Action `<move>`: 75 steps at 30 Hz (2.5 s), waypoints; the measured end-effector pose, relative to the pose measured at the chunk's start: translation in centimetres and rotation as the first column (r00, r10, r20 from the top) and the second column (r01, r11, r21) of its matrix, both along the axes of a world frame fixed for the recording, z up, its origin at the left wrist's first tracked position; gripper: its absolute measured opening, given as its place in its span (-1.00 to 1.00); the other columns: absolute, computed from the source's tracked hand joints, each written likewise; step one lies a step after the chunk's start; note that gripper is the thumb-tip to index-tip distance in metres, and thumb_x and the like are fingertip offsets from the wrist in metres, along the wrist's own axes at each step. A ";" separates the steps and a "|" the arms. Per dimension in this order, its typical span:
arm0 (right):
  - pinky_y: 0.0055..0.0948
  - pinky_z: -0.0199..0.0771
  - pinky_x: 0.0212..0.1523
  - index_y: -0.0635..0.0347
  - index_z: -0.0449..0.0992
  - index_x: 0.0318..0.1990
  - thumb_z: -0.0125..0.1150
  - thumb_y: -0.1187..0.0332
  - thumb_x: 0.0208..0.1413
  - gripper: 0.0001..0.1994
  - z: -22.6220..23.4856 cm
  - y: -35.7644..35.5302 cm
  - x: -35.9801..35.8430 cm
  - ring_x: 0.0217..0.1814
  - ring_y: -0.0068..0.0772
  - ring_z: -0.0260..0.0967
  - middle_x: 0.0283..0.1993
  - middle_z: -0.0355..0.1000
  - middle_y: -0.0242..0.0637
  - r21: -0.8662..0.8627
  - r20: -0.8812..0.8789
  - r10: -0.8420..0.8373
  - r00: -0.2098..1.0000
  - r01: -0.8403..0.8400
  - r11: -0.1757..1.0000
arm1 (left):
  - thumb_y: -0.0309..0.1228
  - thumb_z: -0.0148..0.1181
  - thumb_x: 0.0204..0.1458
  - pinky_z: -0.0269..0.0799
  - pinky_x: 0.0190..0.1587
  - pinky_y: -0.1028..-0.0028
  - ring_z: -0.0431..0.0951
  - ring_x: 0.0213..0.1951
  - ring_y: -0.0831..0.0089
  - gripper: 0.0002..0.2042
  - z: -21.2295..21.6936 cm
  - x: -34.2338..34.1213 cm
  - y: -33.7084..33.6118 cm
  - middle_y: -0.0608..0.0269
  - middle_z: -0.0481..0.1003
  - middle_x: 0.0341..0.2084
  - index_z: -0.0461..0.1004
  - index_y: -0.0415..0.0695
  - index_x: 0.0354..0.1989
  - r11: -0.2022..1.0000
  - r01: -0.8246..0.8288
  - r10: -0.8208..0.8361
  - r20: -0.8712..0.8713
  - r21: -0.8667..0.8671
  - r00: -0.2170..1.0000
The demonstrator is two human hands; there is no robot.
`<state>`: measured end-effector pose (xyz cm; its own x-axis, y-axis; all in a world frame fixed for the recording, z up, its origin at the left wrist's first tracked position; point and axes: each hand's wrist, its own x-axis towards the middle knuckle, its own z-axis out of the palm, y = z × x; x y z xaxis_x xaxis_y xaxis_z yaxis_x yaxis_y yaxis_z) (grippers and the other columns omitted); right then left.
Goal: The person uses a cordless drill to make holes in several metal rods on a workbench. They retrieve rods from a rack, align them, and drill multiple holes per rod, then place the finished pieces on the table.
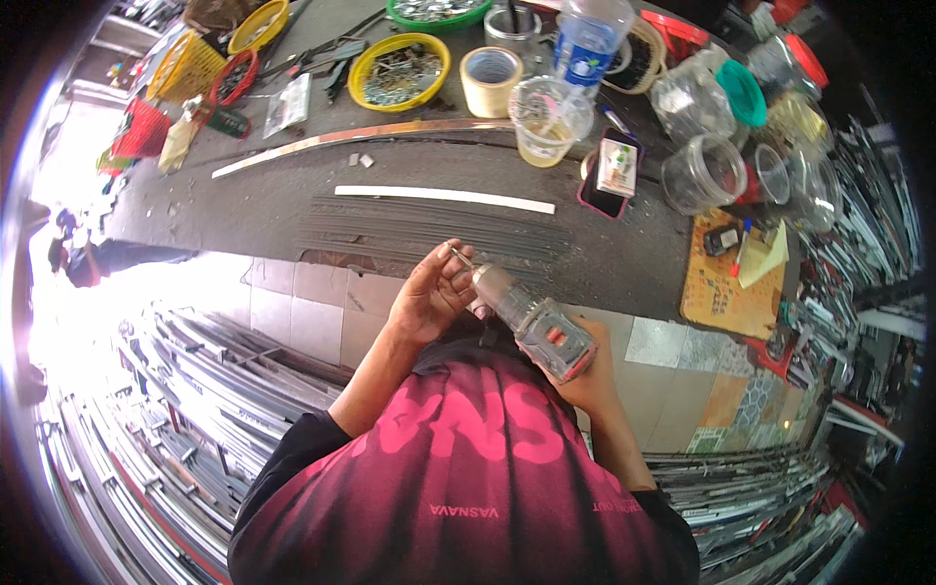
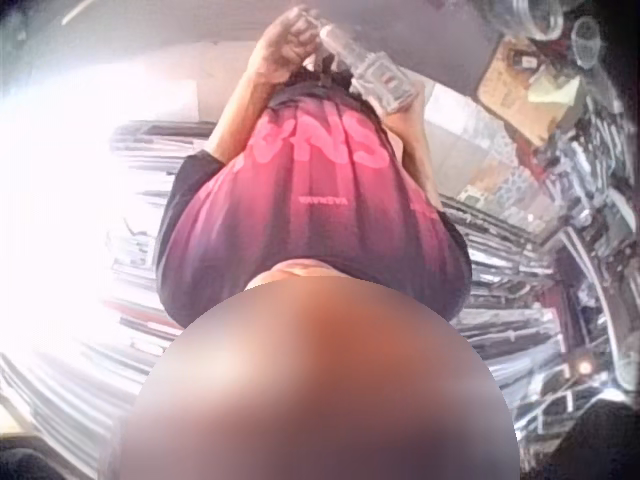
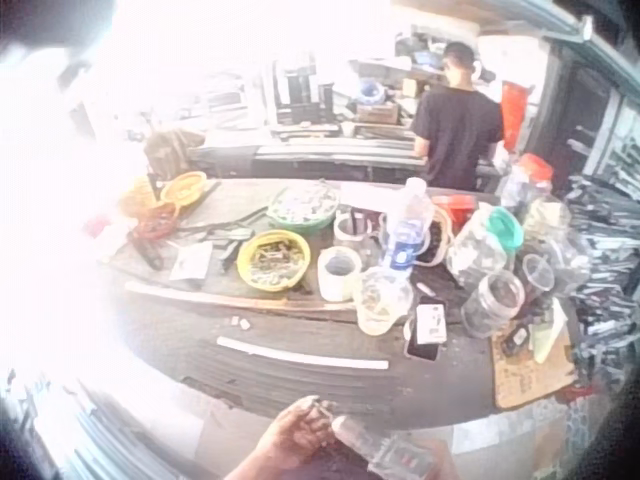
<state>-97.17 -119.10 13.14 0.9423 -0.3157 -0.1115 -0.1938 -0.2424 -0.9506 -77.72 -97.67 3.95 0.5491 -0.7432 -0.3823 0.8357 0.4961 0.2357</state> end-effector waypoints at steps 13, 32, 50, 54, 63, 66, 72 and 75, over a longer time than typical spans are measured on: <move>-0.43 0.71 -0.16 0.16 0.88 -0.01 0.67 0.35 0.33 -0.84 4.3 4.4 8.0 -0.24 -0.58 0.74 -0.15 0.86 -0.38 -0.151 -0.139 0.096 0.986 -0.117 0.982 | -0.28 0.58 0.29 0.57 0.38 0.05 0.66 0.33 -0.06 -0.57 1.6 7.6 11.9 0.00 0.70 0.26 0.74 -0.14 0.28 0.298 -0.868 -0.673 0.733 0.397 0.104; -0.26 0.72 -0.04 0.26 0.72 0.00 0.72 0.36 0.20 -0.68 6.1 23.2 31.0 -0.11 -0.24 0.78 -0.13 0.78 -0.15 -0.218 -0.408 0.135 0.903 -0.240 0.946 | 0.15 0.47 0.29 -0.38 0.69 -0.62 -0.08 0.82 -0.30 -0.27 -4.6 21.9 23.8 -0.14 0.05 0.82 0.49 0.50 0.66 0.334 -0.746 -0.879 0.476 0.575 -0.027; -0.20 0.75 -0.06 0.32 0.78 -0.06 0.73 0.25 0.23 -0.67 4.4 26.0 34.2 -0.09 -0.08 0.84 -0.15 0.81 -0.05 -0.338 -0.555 0.036 0.831 -0.265 0.903 | 0.14 0.51 0.25 -0.36 0.70 -0.59 -0.07 0.82 -0.30 -0.27 -5.2 22.2 24.4 -0.09 0.04 0.83 0.52 0.51 0.63 0.393 -0.694 -0.831 0.556 0.603 0.012; -0.21 0.74 -0.07 0.31 0.78 -0.06 0.72 0.27 0.23 -0.68 4.2 25.6 34.1 -0.10 -0.11 0.84 -0.17 0.80 -0.06 -0.325 -0.556 0.046 0.830 -0.268 0.907 | 0.15 0.51 0.25 -0.37 0.70 -0.60 -0.09 0.82 -0.31 -0.26 -5.3 22.3 24.4 -0.10 0.04 0.83 0.51 0.51 0.64 0.393 -0.695 -0.836 0.548 0.602 0.003; -0.22 0.71 -0.07 0.31 0.75 -0.05 0.70 0.34 0.23 -0.72 4.0 24.7 34.1 -0.14 -0.19 0.79 -0.17 0.78 -0.10 -0.378 -0.565 0.092 0.820 -0.357 0.854 | 0.15 0.51 0.24 -0.38 0.70 -0.59 -0.08 0.82 -0.32 -0.27 -5.3 22.3 24.4 -0.09 0.05 0.82 0.52 0.53 0.63 0.387 -0.692 -0.846 0.533 0.609 -0.003; -0.23 0.70 -0.07 0.31 0.75 -0.05 0.69 0.37 0.23 -0.74 4.2 24.7 34.5 -0.15 -0.20 0.78 -0.17 0.78 -0.10 -0.352 -0.566 0.110 0.817 -0.360 0.864 | 0.15 0.51 0.24 -0.39 0.70 -0.58 -0.07 0.81 -0.32 -0.27 -5.4 22.3 24.3 -0.09 0.06 0.82 0.52 0.54 0.63 0.391 -0.698 -0.841 0.542 0.600 -0.005; -0.22 0.71 -0.06 0.30 0.75 -0.04 0.69 0.37 0.21 -0.72 4.6 25.0 35.0 -0.14 -0.14 0.79 -0.16 0.78 -0.08 -0.373 -0.564 0.109 0.818 -0.371 0.850 | 0.17 0.50 0.23 -0.42 0.71 -0.57 -0.06 0.81 -0.31 -0.27 -5.4 22.3 24.3 -0.08 0.07 0.82 0.52 0.55 0.63 0.384 -0.697 -0.846 0.533 0.606 -0.003; -0.20 0.72 -0.06 0.30 0.75 -0.04 0.70 0.36 0.20 -0.71 4.9 25.0 35.2 -0.13 -0.08 0.80 -0.15 0.78 -0.06 -0.385 -0.557 0.114 0.823 -0.377 0.842 | 0.18 0.50 0.23 -0.43 0.71 -0.57 -0.07 0.81 -0.30 -0.27 -5.4 22.4 24.3 -0.08 0.07 0.82 0.52 0.56 0.63 0.381 -0.693 -0.849 0.529 0.612 0.000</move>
<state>-61.97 -94.07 18.05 0.8467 -0.2176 -0.4854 -0.4724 -0.7273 -0.4979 -55.35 -73.37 -1.41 0.7907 -0.6092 0.0609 -0.5139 -0.6063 0.6068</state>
